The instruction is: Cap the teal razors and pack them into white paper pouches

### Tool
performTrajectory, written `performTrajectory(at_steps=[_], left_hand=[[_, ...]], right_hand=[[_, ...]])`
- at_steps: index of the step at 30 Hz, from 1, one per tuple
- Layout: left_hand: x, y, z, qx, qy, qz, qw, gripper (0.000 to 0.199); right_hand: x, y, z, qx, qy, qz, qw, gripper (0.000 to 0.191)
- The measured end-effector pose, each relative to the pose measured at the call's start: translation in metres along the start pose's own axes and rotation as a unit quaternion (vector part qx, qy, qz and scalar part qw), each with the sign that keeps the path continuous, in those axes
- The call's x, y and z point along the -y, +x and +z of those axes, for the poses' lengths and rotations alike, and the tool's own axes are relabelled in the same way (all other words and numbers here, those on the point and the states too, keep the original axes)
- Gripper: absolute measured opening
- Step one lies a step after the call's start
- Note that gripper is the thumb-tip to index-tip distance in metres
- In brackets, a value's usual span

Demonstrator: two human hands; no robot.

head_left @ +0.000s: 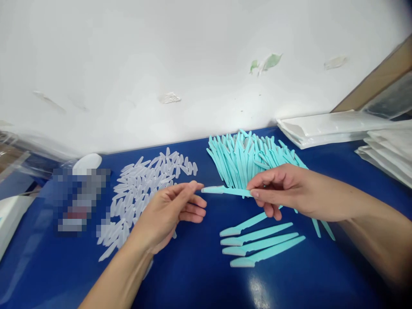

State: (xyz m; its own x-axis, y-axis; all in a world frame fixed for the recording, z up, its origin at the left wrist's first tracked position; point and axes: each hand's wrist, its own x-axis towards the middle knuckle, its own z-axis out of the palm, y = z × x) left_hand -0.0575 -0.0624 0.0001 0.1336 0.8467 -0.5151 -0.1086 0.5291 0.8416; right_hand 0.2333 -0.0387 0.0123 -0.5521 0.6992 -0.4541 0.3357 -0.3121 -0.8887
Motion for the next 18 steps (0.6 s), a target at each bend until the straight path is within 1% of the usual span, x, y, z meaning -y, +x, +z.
performTrajectory(at_steps=[2,4,6,9,10,12,14,18], left_hand=[[0.004,-0.001,0.006,0.017,-0.005,0.001,1.000,0.041],[0.005,-0.001,0.006,0.021,-0.009,0.015,1.000,0.035],[0.003,0.000,0.000,0.002,-0.014,0.027,1.000,0.030],[-0.004,0.003,-0.015,-0.036,-0.028,0.047,0.998,0.028],[-0.006,0.004,-0.018,-0.038,-0.031,0.051,0.998,0.028],[-0.006,0.005,-0.021,-0.024,-0.029,0.056,0.998,0.029],[-0.003,0.005,-0.019,-0.014,-0.013,0.072,0.997,0.029],[0.006,0.004,-0.017,-0.029,0.055,0.117,0.991,0.028]], right_hand=[[0.001,-0.001,0.002,0.010,-0.003,0.005,1.000,0.020],[0.001,-0.001,0.003,0.015,-0.011,0.009,1.000,0.020],[0.001,-0.002,0.000,0.008,-0.016,0.008,1.000,0.020],[0.000,-0.004,-0.007,-0.003,-0.009,0.000,1.000,0.019],[-0.001,-0.004,-0.010,-0.002,-0.003,-0.001,1.000,0.017],[-0.002,-0.005,-0.014,0.008,0.009,-0.002,1.000,0.015],[-0.003,-0.005,-0.015,0.017,0.018,-0.002,1.000,0.012],[-0.002,-0.004,-0.015,0.013,0.023,-0.007,1.000,0.011]])
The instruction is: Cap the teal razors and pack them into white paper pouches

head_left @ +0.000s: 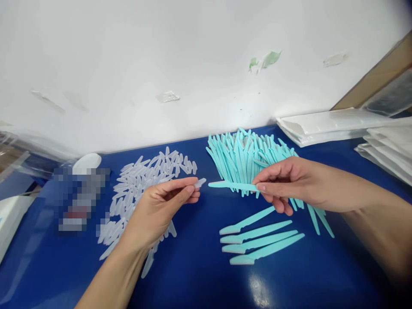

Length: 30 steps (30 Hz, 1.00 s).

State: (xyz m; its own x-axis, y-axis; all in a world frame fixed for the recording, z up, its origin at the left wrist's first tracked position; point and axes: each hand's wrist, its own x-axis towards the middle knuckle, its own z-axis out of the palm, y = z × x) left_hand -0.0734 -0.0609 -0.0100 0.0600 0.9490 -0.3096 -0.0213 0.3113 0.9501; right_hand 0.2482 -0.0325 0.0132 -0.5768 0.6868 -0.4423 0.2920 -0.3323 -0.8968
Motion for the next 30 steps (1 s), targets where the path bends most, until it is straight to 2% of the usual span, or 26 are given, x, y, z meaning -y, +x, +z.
performTrajectory(at_steps=[4,11,15,19,26,30], left_hand=[[0.002,-0.002,0.001,0.013,0.028,0.016,0.999,0.028],[-0.006,-0.010,0.009,0.064,0.122,0.063,0.988,0.013],[-0.007,-0.010,0.005,0.038,0.137,0.081,0.987,0.013],[-0.007,-0.010,0.004,0.044,0.152,0.076,0.984,0.013],[0.000,-0.013,0.020,0.088,0.128,0.067,0.986,0.014],[0.005,-0.014,0.021,0.108,0.152,0.031,0.982,0.020]], right_hand=[[0.000,0.001,0.000,-0.001,-0.004,0.004,1.000,0.013],[-0.004,0.002,0.001,0.013,-0.026,0.002,1.000,0.014],[-0.005,0.002,-0.001,0.011,-0.032,0.000,0.999,0.012],[-0.005,0.000,-0.002,0.012,-0.031,0.001,0.999,0.011],[0.003,0.003,0.010,0.019,-0.050,0.020,0.998,0.014],[0.006,0.002,0.014,0.020,-0.064,0.030,0.997,0.016]])
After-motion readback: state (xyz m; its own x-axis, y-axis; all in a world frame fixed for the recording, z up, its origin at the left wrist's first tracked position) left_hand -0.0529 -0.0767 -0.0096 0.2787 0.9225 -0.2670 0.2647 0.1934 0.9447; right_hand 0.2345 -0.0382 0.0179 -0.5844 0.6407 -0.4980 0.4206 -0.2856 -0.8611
